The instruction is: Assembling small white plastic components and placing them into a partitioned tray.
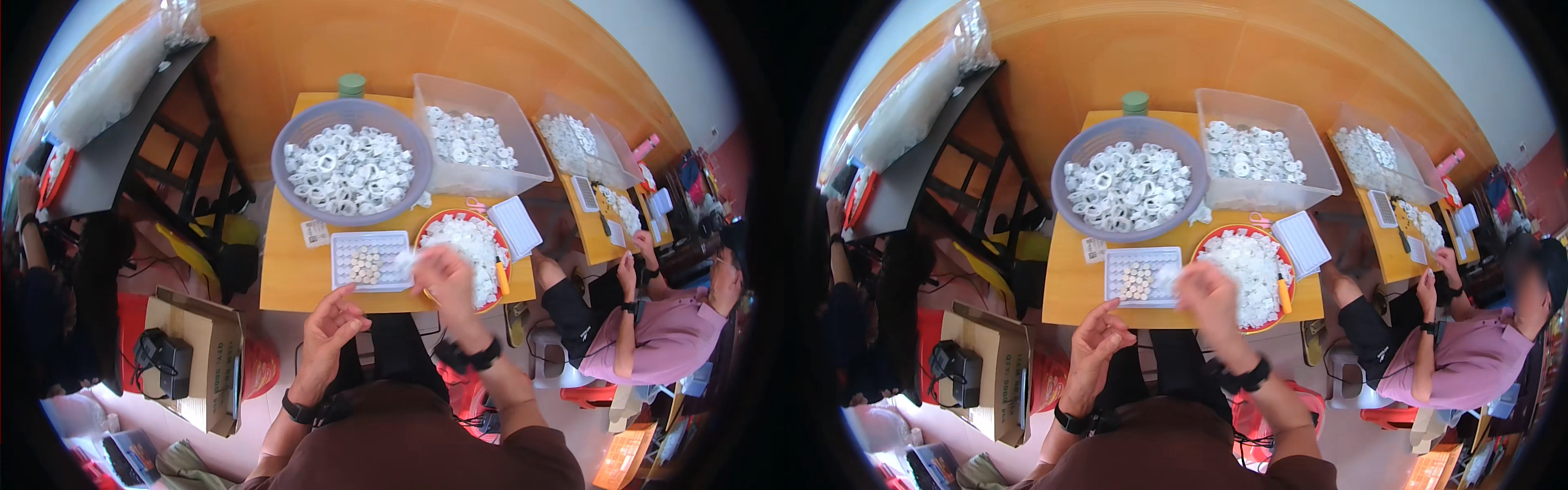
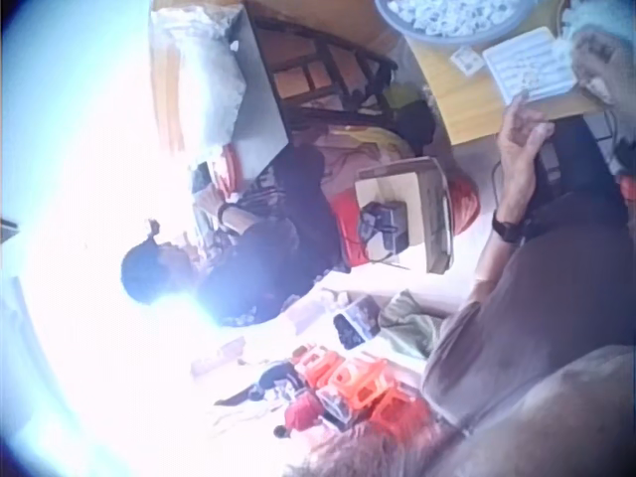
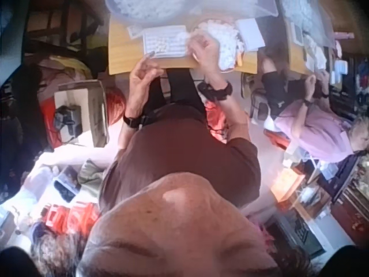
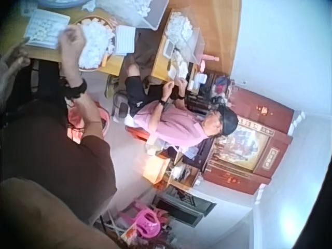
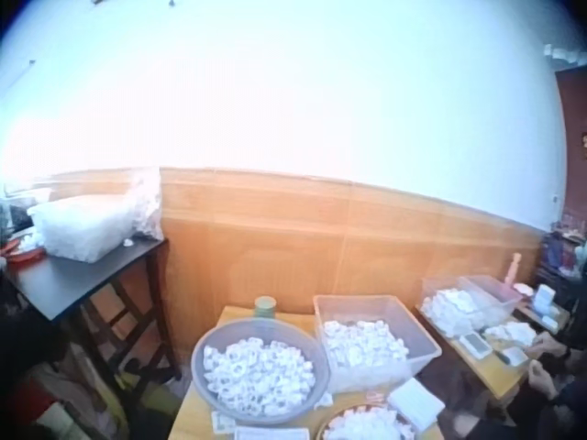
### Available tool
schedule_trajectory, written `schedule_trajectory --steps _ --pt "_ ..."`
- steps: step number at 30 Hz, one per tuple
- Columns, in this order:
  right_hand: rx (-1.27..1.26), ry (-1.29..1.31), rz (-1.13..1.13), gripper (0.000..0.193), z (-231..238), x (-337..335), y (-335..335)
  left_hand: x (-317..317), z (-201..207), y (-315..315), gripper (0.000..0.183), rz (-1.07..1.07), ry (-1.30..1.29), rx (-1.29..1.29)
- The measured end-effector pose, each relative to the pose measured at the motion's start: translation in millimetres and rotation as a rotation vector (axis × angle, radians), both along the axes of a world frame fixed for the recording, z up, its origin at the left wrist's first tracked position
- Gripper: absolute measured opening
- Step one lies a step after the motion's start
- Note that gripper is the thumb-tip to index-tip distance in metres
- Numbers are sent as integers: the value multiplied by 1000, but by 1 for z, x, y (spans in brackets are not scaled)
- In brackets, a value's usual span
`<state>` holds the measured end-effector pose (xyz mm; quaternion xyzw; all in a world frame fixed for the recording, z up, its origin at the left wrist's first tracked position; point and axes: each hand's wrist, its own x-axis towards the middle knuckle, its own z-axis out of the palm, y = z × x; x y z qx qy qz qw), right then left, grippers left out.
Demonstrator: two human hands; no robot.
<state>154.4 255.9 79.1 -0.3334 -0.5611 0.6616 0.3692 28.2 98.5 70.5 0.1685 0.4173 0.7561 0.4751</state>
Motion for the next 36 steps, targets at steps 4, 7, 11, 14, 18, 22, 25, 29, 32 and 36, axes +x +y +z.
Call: schedule_trajectory --steps 4,7,11,14,18,22,25,29,32,36 --pt "98 168 -228 20 56 -4 64 -17 -18 -13 26 -110 104 -25" --pt "211 145 -261 20 59 -22 80 -24 -29 -23 22 -99 82 -61" --pt "724 -400 -54 13 24 -50 105 -26 -28 -29 20 -83 67 -82" --pt "1052 -582 -4 13 4 -78 117 -28 -27 -32 20 -57 79 -108" --pt "1108 -879 135 6 1 -101 124 -29 -29 -40 20 -59 85 -136" --pt "959 -1068 270 2 3 -109 135 -29 -32 -52 21 -117 124 -166" --pt "895 -896 240 3 9 -100 135 -30 -37 -63 21 -130 125 -182" --pt "827 -741 181 2 25 -85 125 -32 -35 -66 22 -139 97 -177" --pt "882 -327 194 5 40 -73 95 -34 -27 -57 25 -186 123 -155" --pt "993 -190 163 15 58 -41 5 -29 -5 -28 35 -189 -27 -51"
